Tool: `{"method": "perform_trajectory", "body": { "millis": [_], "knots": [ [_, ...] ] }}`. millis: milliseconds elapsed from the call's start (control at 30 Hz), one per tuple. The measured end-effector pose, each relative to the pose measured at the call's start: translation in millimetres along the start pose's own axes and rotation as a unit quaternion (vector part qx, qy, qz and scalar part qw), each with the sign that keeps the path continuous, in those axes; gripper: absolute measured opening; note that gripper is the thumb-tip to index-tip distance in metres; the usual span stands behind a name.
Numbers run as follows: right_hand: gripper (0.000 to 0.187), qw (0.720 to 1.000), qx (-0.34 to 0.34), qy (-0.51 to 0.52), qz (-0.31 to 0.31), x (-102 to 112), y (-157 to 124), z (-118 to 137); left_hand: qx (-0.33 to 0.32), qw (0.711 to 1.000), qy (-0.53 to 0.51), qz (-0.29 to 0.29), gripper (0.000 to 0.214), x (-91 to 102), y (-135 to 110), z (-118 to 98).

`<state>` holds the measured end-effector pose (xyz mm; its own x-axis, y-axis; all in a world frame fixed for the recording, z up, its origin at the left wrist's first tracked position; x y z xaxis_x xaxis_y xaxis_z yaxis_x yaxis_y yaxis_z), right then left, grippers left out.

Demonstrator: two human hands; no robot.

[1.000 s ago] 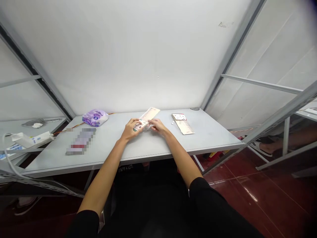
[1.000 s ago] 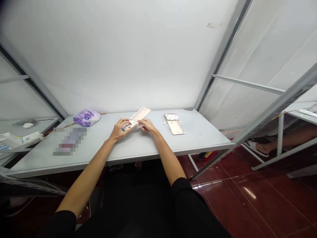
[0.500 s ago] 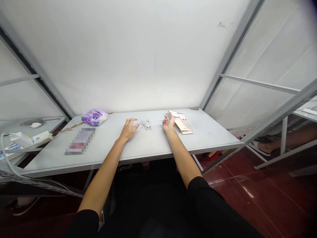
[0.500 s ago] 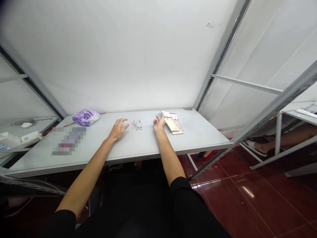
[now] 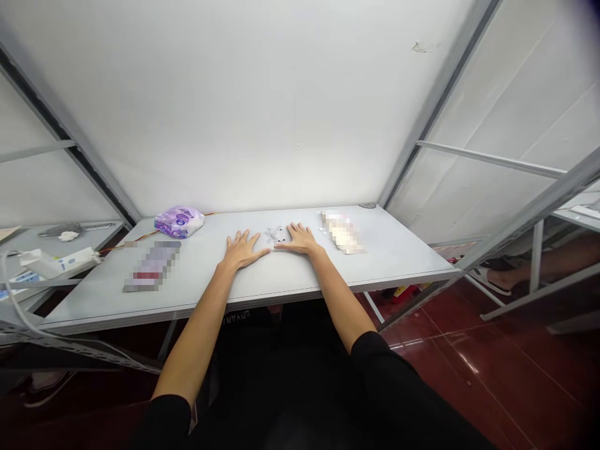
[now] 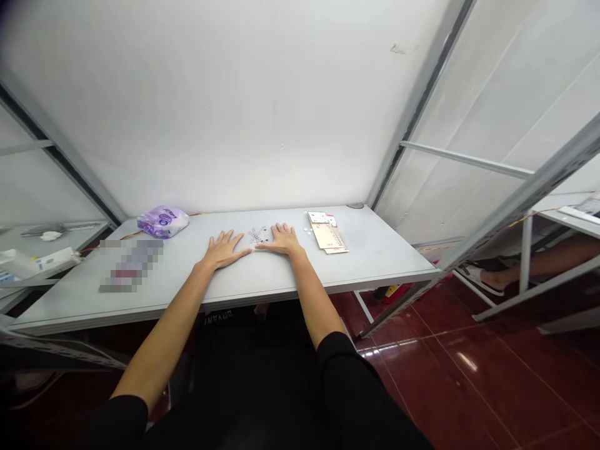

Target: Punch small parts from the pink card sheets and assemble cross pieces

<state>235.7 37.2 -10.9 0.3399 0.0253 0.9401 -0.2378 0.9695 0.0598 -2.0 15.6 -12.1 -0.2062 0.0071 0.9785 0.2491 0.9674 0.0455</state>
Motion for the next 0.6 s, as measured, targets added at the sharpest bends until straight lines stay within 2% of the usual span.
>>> {"method": "perform_trajectory", "body": {
  "millis": [133, 367, 600],
  "knots": [
    [0.125, 0.999, 0.015, -0.046, 0.024, -1.8, -0.4, -1.4, 0.004, 1.000, 0.018, 0.011, 0.100, 0.4, 0.2, -1.6],
    [0.125, 0.998, 0.015, -0.056, 0.033, -2.5, -1.5, -1.1, 0.005, 1.000, 0.020, 0.012, 0.101, 0.5, 0.5, -0.8],
    [0.125, 0.999, 0.017, -0.028, 0.024, -3.6, -0.6, -2.1, -0.001, 1.000, -0.026, -0.014, 0.098, -2.3, 2.6, 2.7]
  ]
}}
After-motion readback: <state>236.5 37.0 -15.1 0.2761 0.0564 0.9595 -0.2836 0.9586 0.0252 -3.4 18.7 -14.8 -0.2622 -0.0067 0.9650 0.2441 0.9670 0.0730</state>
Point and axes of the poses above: each hand's wrist, its own y-axis towards the middle knuckle, its own x-axis out of the back of the hand, z = x × y, the point moved 3 cm from there along y, towards the middle knuckle, and after that the axes turned 2 degrees about -y, right-handed, at the moved point
